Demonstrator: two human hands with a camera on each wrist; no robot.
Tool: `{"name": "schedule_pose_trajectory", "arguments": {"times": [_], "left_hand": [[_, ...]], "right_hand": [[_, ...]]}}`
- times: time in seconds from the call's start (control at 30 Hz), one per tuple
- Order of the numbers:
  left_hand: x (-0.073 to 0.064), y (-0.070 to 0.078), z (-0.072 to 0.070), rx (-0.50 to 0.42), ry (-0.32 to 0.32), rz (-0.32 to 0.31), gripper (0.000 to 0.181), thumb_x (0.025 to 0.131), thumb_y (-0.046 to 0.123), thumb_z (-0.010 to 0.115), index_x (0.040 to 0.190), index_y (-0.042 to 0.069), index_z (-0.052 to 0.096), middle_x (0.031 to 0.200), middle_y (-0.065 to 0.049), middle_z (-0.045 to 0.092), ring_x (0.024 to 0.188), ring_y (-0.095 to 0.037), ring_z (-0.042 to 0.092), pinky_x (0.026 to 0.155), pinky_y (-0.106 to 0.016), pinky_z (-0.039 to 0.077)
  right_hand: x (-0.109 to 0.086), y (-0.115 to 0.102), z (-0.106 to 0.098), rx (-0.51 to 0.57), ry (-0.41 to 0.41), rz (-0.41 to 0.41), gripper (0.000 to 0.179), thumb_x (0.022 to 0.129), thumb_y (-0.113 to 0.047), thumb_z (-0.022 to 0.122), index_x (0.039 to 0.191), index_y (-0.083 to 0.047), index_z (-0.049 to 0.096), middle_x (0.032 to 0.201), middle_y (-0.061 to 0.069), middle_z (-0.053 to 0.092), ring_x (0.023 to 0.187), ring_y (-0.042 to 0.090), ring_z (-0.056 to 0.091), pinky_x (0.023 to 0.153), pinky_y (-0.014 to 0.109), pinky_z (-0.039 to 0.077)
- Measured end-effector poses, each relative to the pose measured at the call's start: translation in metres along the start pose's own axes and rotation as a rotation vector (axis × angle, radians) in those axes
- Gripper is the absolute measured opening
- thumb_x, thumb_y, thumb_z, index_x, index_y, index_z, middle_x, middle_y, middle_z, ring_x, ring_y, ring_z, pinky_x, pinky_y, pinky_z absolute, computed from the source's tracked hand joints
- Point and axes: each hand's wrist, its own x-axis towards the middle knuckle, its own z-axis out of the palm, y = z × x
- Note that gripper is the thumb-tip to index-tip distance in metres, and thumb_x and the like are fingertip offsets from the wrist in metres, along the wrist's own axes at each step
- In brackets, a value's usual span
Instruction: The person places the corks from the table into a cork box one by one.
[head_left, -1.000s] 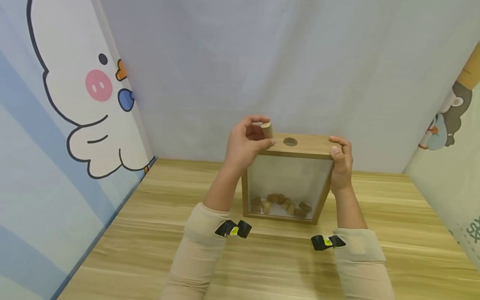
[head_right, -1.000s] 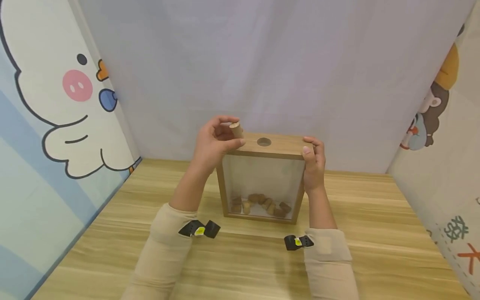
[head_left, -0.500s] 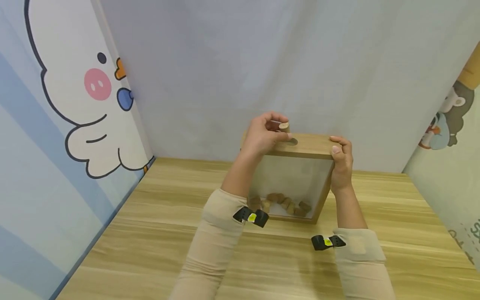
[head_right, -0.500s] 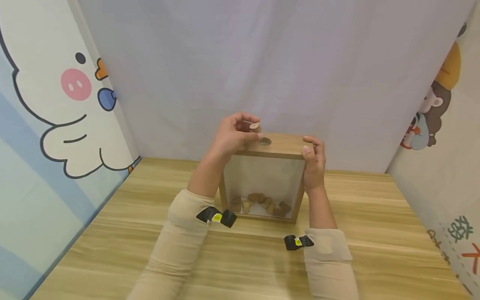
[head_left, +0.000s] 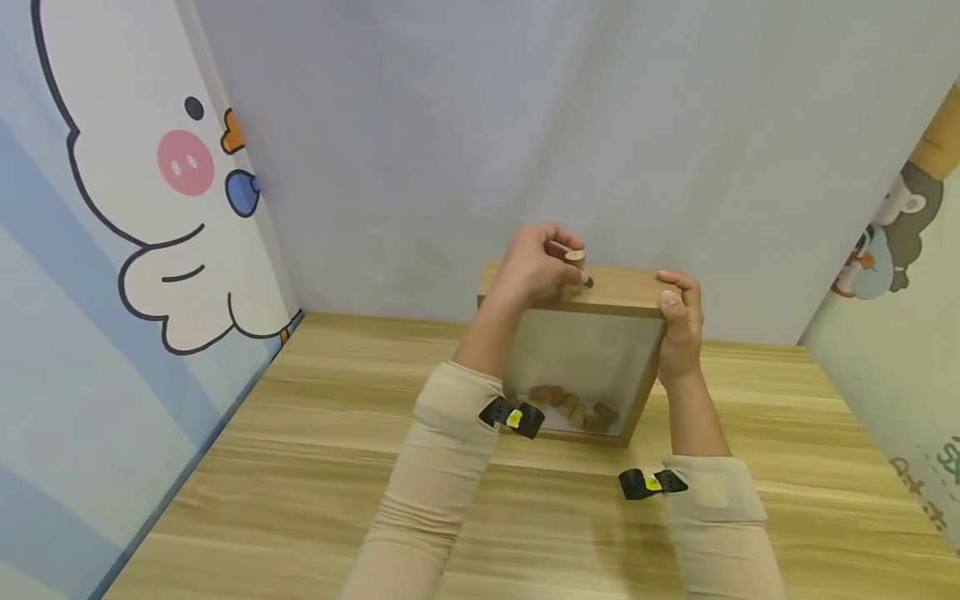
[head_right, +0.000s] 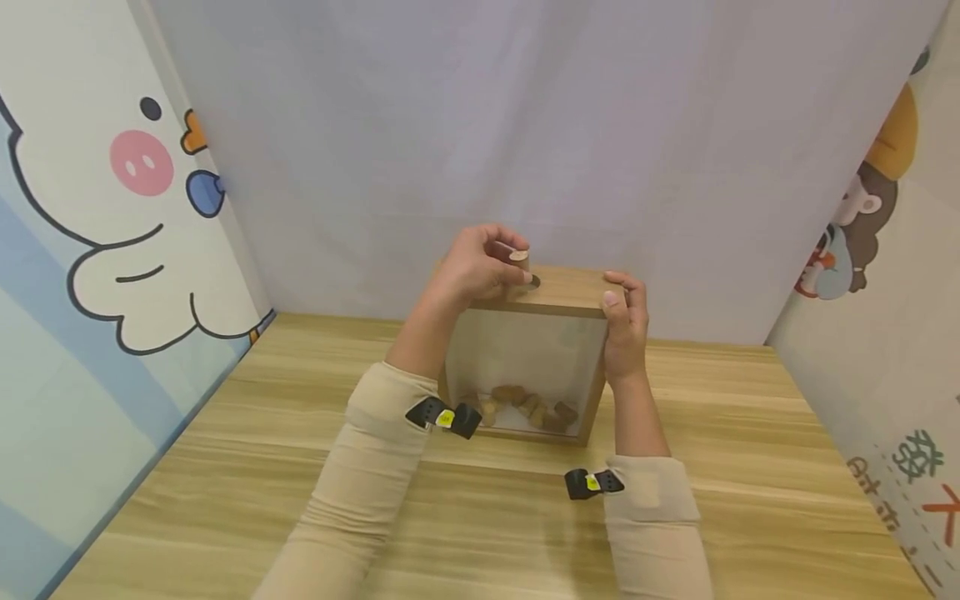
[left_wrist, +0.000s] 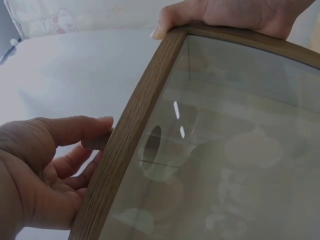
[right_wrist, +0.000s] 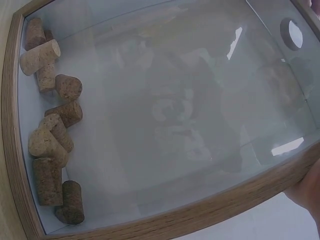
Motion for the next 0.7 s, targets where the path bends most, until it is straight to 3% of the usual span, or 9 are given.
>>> {"name": "schedule_pose_trajectory", "arguments": {"times": [0.13,0.27,0.47,0.7], "left_hand": [[-0.003,-0.003,-0.002,-0.018,-0.008,0.027,0.034,0.073,0.005,0.079,0.103,0.011,0.063,0.097,-0.004,0.059,0.088,-0.02,0.055,0.069,-0.029,0.048],[-0.013,-0.011,-0.005,-0.014,-0.049,0.125,0.033,0.078,0.012,0.077,0.107,0.01,0.061,0.101,-0.004,0.058,0.092,-0.018,0.055,0.073,-0.029,0.048],[-0.038,-0.021,-0.011,-0.014,-0.112,0.313,0.026,0.087,0.008,0.065,0.112,0.0,0.06,0.104,-0.012,0.059,0.087,-0.02,0.058,0.072,-0.027,0.048],[-0.067,-0.037,-0.017,0.094,-0.088,0.403,0.023,0.087,0.008,0.065,0.109,0.004,0.061,0.105,-0.006,0.061,0.09,-0.015,0.057,0.075,-0.027,0.047]], "right_hand": [[0.0,0.0,0.001,0.002,-0.001,-0.007,0.028,0.088,-0.027,0.043,0.112,-0.018,0.054,0.117,0.007,0.039,0.096,0.02,0.038,0.079,0.035,0.029],[0.0,0.0,0.001,0.001,0.001,-0.008,0.027,0.088,-0.027,0.044,0.111,-0.019,0.054,0.115,0.007,0.04,0.095,0.019,0.039,0.078,0.035,0.029],[0.0,0.001,0.002,-0.011,0.006,-0.031,0.027,0.087,-0.027,0.044,0.111,-0.018,0.055,0.118,0.006,0.04,0.1,0.019,0.036,0.083,0.033,0.025],[0.0,0.001,0.002,-0.021,0.01,-0.032,0.027,0.087,-0.028,0.045,0.11,-0.018,0.055,0.121,0.006,0.04,0.106,0.02,0.033,0.088,0.035,0.02]]}}
